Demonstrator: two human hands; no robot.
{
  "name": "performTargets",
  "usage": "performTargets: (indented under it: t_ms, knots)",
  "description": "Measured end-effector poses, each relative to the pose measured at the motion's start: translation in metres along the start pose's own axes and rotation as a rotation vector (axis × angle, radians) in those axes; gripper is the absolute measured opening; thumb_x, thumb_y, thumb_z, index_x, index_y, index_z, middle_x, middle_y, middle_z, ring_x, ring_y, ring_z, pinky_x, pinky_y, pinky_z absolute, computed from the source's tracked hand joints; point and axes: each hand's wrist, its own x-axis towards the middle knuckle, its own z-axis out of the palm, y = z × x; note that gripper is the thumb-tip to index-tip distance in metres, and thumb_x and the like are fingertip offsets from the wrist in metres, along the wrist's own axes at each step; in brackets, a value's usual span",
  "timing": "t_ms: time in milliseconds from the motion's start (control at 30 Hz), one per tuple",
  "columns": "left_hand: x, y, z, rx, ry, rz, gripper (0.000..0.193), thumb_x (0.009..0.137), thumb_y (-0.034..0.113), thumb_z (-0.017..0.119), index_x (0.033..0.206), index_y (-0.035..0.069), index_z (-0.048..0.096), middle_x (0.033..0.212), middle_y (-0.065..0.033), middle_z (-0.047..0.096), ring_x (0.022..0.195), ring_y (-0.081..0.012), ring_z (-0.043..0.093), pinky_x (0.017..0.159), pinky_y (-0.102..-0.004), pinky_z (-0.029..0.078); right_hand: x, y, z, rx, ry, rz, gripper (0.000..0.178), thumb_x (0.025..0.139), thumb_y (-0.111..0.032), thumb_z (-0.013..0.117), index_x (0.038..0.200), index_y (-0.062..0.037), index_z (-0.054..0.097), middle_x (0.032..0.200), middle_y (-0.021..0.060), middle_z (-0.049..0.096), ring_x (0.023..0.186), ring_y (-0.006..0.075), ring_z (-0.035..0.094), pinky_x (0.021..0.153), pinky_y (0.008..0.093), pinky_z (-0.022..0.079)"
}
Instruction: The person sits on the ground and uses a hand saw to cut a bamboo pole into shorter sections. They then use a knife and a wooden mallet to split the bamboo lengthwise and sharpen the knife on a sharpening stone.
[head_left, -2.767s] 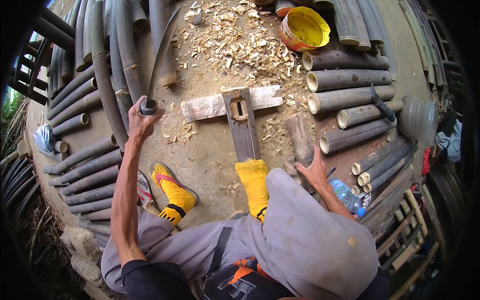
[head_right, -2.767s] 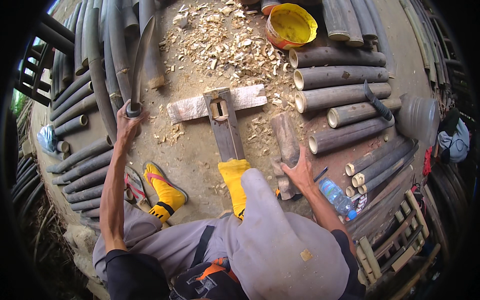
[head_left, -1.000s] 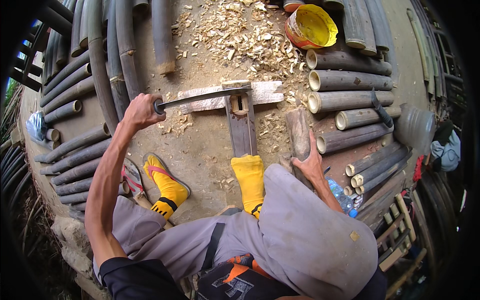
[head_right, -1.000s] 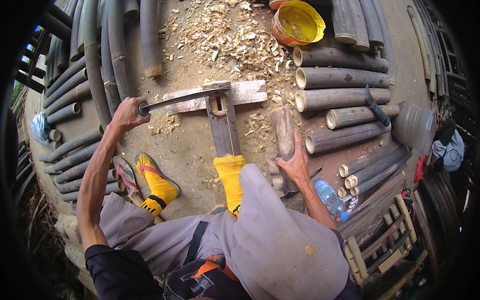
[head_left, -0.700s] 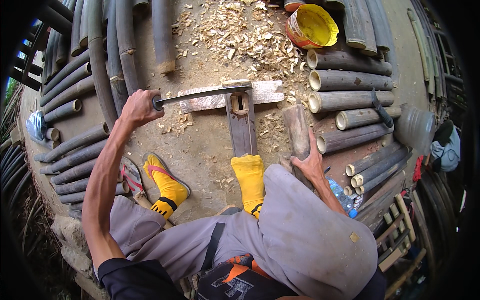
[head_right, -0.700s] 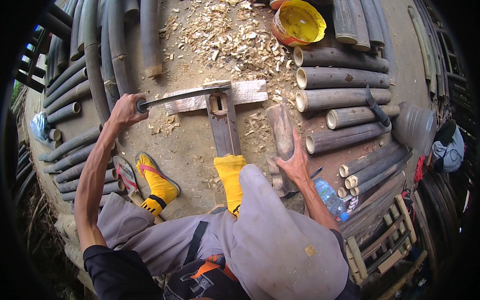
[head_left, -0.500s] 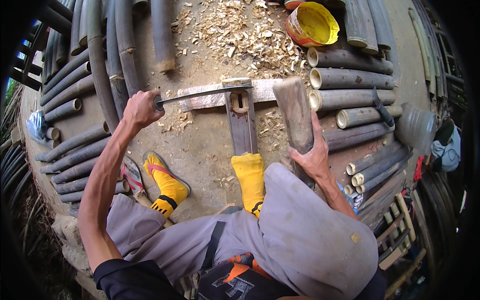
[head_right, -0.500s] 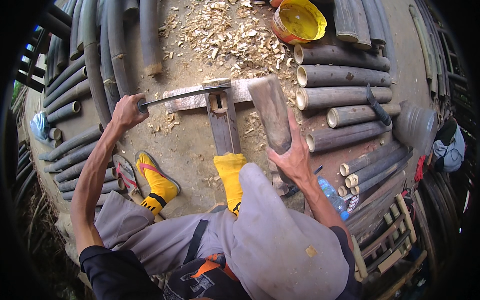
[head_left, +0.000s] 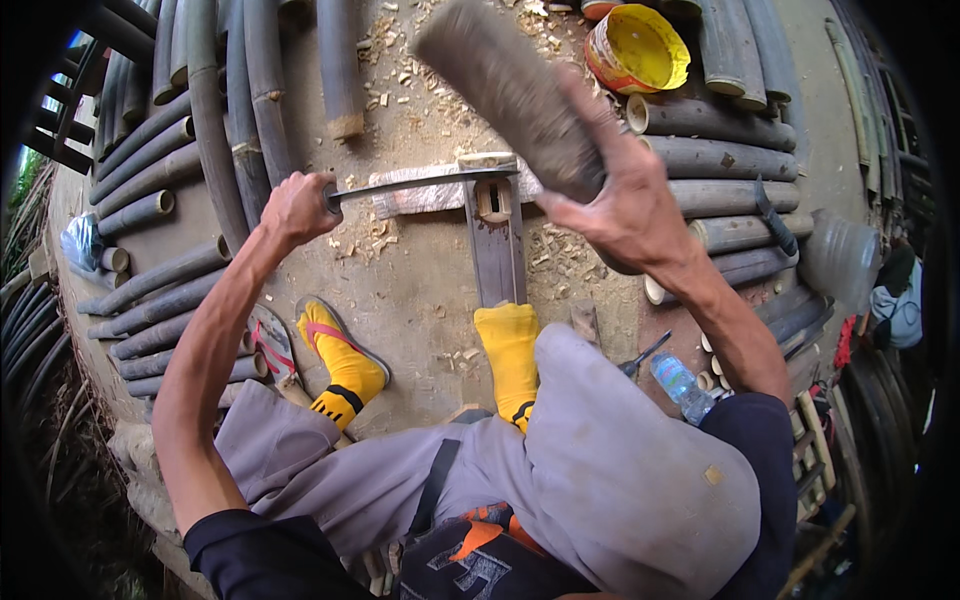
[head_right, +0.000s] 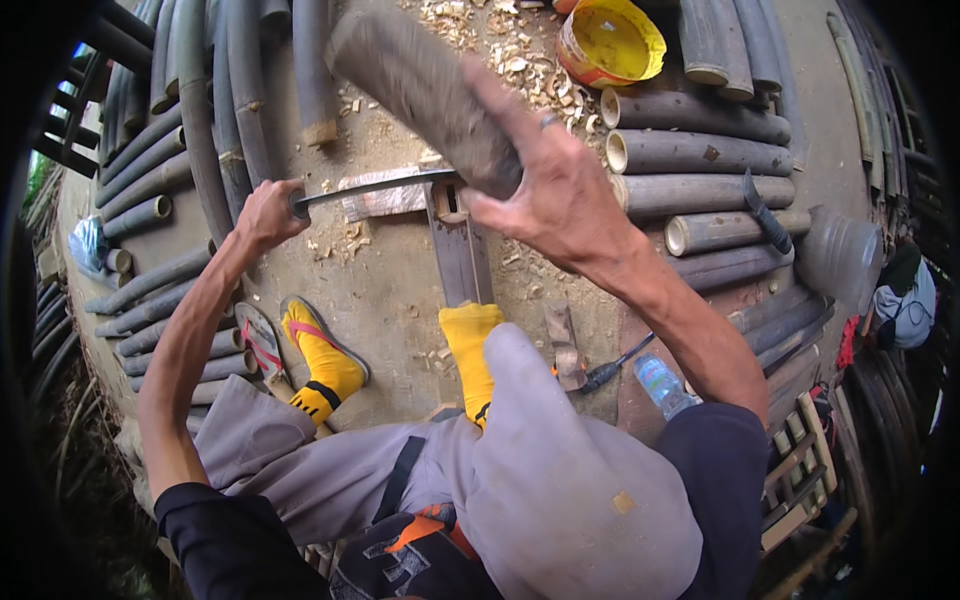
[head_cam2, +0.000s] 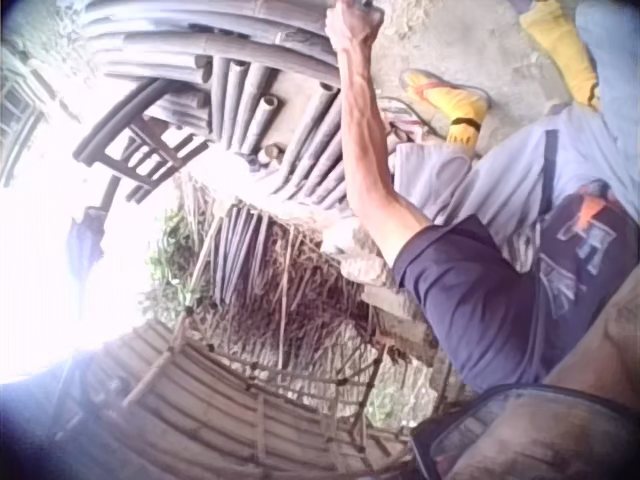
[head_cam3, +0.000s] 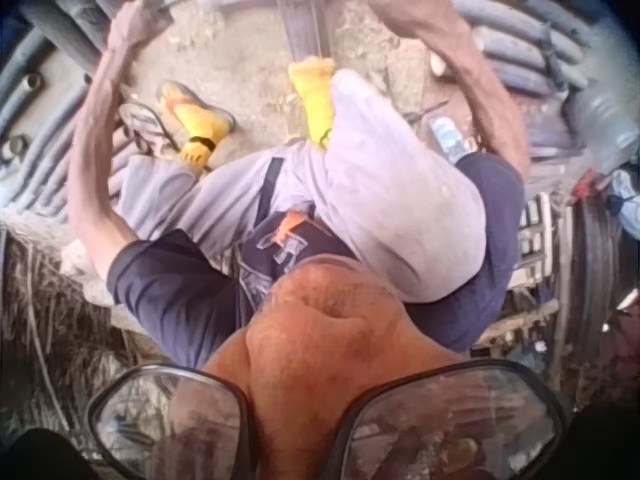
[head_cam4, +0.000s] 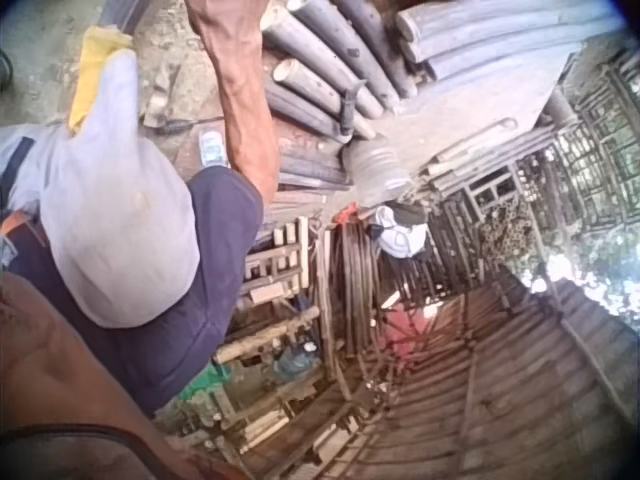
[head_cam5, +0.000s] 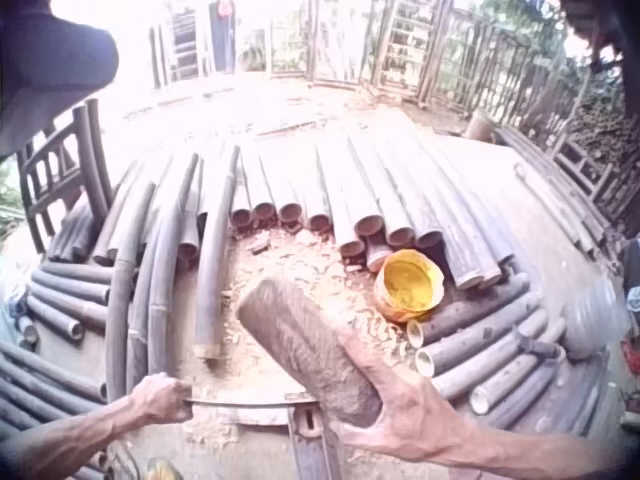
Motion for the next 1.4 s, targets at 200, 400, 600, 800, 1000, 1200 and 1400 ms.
performTargets:
  t_ms: [200, 400, 600, 800, 1000, 1200, 1400]
  knots:
    - [0.009, 0.002, -0.003, 0.028, -0.011, 0.025, 0.035, 0.068, 0.020, 0.068, 0.098, 0.004, 0.070, 0.083, -0.0245, 0.068, 0.082, -0.0396, 0.067, 0.079, -0.0460, 0.055, -0.011, 0.024, 0.025, -0.372, -0.442, 0.305, 0.094, 0.071, -0.021, 0.073, 0.152, -0.0231, 0.026, 0.117, 0.0254, 0.060, 0.093, 0.0344, 0.066, 0.090, 0.0432, 0.055]
    - [0.004, -0.001, -0.001, -0.010, -0.040, 0.022, 0.037, 0.066, 0.020, 0.069, 0.098, 0.002, 0.070, 0.088, -0.0250, 0.068, 0.085, -0.0392, 0.067, 0.082, -0.0446, 0.055, 0.010, 0.006, -0.015, -0.073, -0.269, 0.226, 0.094, 0.070, -0.021, 0.076, 0.151, -0.0212, 0.028, 0.124, 0.0264, 0.057, 0.106, 0.0321, 0.063, 0.093, 0.0406, 0.052]
    - [0.005, 0.001, -0.004, -0.005, -0.063, 0.010, 0.036, 0.066, 0.021, 0.068, 0.096, 0.002, 0.070, 0.085, -0.0254, 0.068, 0.082, -0.0396, 0.067, 0.081, -0.0450, 0.055, 0.023, -0.006, -0.001, 0.058, 0.348, -0.202, 0.099, 0.070, -0.014, 0.076, 0.153, -0.0138, 0.021, 0.133, 0.0221, 0.052, 0.116, 0.0286, 0.057, 0.099, 0.0373, 0.047]
    - [0.014, 0.000, -0.008, -0.037, -0.059, 0.022, 0.033, 0.065, 0.020, 0.068, 0.091, 0.000, 0.069, 0.077, -0.0238, 0.067, 0.078, -0.0399, 0.066, 0.079, -0.0453, 0.054, 0.025, 0.013, -0.002, -0.088, -0.519, 0.324, 0.092, 0.069, -0.017, 0.073, 0.150, -0.0181, 0.030, 0.116, 0.0226, 0.064, 0.104, 0.0388, 0.064, 0.095, 0.0423, 0.052]
    - [0.007, 0.000, -0.005, -0.063, -0.115, 0.007, 0.032, 0.066, 0.020, 0.067, 0.091, 0.001, 0.070, 0.076, -0.0230, 0.067, 0.077, -0.0388, 0.068, 0.078, -0.0443, 0.055, 0.062, -0.015, -0.037, 0.035, 0.256, -0.406, 0.094, 0.071, -0.021, 0.076, 0.150, -0.0133, 0.026, 0.118, 0.0219, 0.051, 0.103, 0.0328, 0.056, 0.092, 0.0410, 0.049]
    - [0.011, 0.005, -0.004, -0.065, -0.140, 0.022, 0.035, 0.065, 0.021, 0.067, 0.094, 0.001, 0.071, 0.077, -0.0231, 0.068, 0.076, -0.0392, 0.067, 0.077, -0.0444, 0.054, 0.001, 0.021, 0.034, -0.225, -0.471, 0.262, 0.084, 0.072, -0.021, 0.072, 0.148, -0.0191, 0.035, 0.093, 0.0271, 0.066, 0.073, 0.0314, 0.068, 0.074, 0.0409, 0.059]
    - [0.013, -0.006, -0.003, -0.100, -0.155, 0.051, 0.043, 0.062, 0.020, 0.068, 0.099, -0.001, 0.071, 0.075, -0.0241, 0.067, 0.077, -0.0401, 0.068, 0.077, -0.0434, 0.056, 0.048, -0.002, -0.014, 0.012, -0.071, -0.102, 0.090, 0.068, -0.024, 0.076, 0.147, -0.0155, 0.035, 0.109, 0.0252, 0.063, 0.072, 0.0290, 0.067, 0.078, 0.0403, 0.057]
